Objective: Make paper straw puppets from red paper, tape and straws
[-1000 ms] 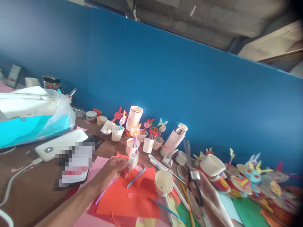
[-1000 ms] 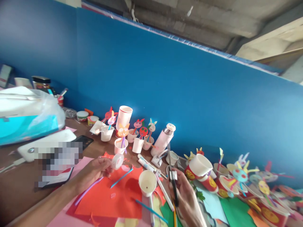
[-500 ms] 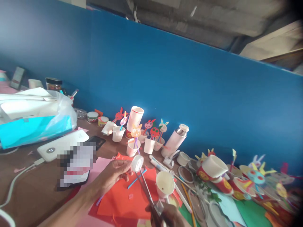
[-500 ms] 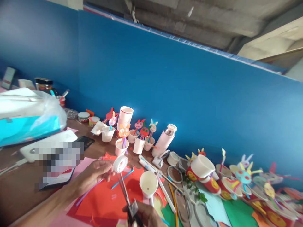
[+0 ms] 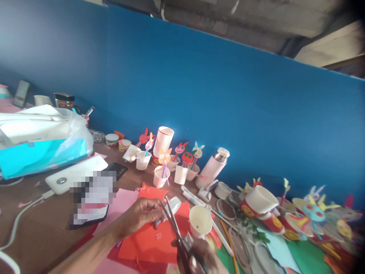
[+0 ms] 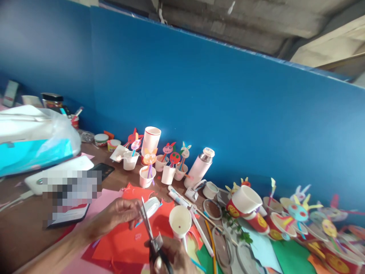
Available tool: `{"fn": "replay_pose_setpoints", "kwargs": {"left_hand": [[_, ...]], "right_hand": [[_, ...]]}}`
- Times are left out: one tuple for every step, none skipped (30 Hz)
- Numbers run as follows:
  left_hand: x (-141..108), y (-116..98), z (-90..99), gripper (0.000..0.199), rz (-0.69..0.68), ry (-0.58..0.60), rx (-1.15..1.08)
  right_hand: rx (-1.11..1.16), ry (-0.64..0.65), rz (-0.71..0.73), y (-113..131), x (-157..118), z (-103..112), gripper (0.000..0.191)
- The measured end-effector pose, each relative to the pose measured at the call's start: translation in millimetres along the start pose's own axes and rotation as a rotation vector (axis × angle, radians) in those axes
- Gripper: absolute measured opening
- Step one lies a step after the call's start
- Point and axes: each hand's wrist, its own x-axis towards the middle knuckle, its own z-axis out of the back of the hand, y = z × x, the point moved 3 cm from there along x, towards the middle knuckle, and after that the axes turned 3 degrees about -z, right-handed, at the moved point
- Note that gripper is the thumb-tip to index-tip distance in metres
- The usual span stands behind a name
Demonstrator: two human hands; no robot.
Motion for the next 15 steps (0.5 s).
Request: {"fn": "replay_pose_setpoints", "kwargs": {"left_hand": [[-0.3,-1.0,-0.3,0.04,0.002,0.003,0.007],[-0.7,-1.4,-0.4,0.039,0.002,0.005,0.01],[-1.3,-1.2,-0.4,0.039,0.004,0.006,0.01],[-1.9,-0.4,-0.2,0.038,0.009,0.007,0.008],[-2.6,0.7,0.0,0.036,0.016,0.007,0.005],[-3.1,2.0,0.4,0.034,0.022,0.006,-0.001],[-3.5,3.3,0.7,0.033,0.026,0.006,-0.007],[-3.6,4.3,1.1,0.031,0.025,0.008,-0.014],[-3.6,5.0,1.4,0.03,0.018,0.01,-0.023],[-3.5,5.3,1.7,0.03,0.01,0.013,-0.034],[-3.3,5.6,2.0,0.03,0.004,0.015,-0.043],[-3.0,6.0,2.3,0.031,0.004,0.014,-0.049],[-2.9,6.6,2.6,0.031,0.009,0.008,-0.048],[-2.7,7.7,2.8,0.032,0.019,0.001,-0.043],[-2.6,9.1,3.0,0.032,0.032,-0.005,-0.034]], "right_hand": [[0.005,0.0,0.0,-2.5,2.5,-0.8,0.076],[0.011,-0.009,0.0,-4.3,4.1,-1.4,0.075],[0.017,-0.022,0.0,-5.5,4.8,-2.0,0.075],[0.026,-0.037,0.002,-5.9,4.8,-2.8,0.075],[0.037,-0.053,0.004,-5.8,4.3,-3.6,0.076],[0.047,-0.068,0.007,-5.4,3.7,-4.6,0.076],[0.057,-0.083,0.011,-4.8,3.3,-5.5,0.075],[0.068,-0.094,0.018,-4.1,3.3,-6.4,0.074],[0.077,-0.099,0.028,-3.6,3.7,-7.2,0.073],[0.088,-0.095,0.04,-3.2,4.6,-7.8,0.072],[0.097,-0.081,0.053,-2.9,5.8,-8.2,0.072],[0.105,-0.064,0.065,-2.6,7.0,-8.1,0.072],[0.112,-0.045,0.072,-2.3,8.0,-7.5,0.071],[0.111,-0.031,0.075,-1.9,8.6,-6.3,0.069],[0.103,-0.024,0.077,-1.4,8.9,-4.6,0.068]]}}
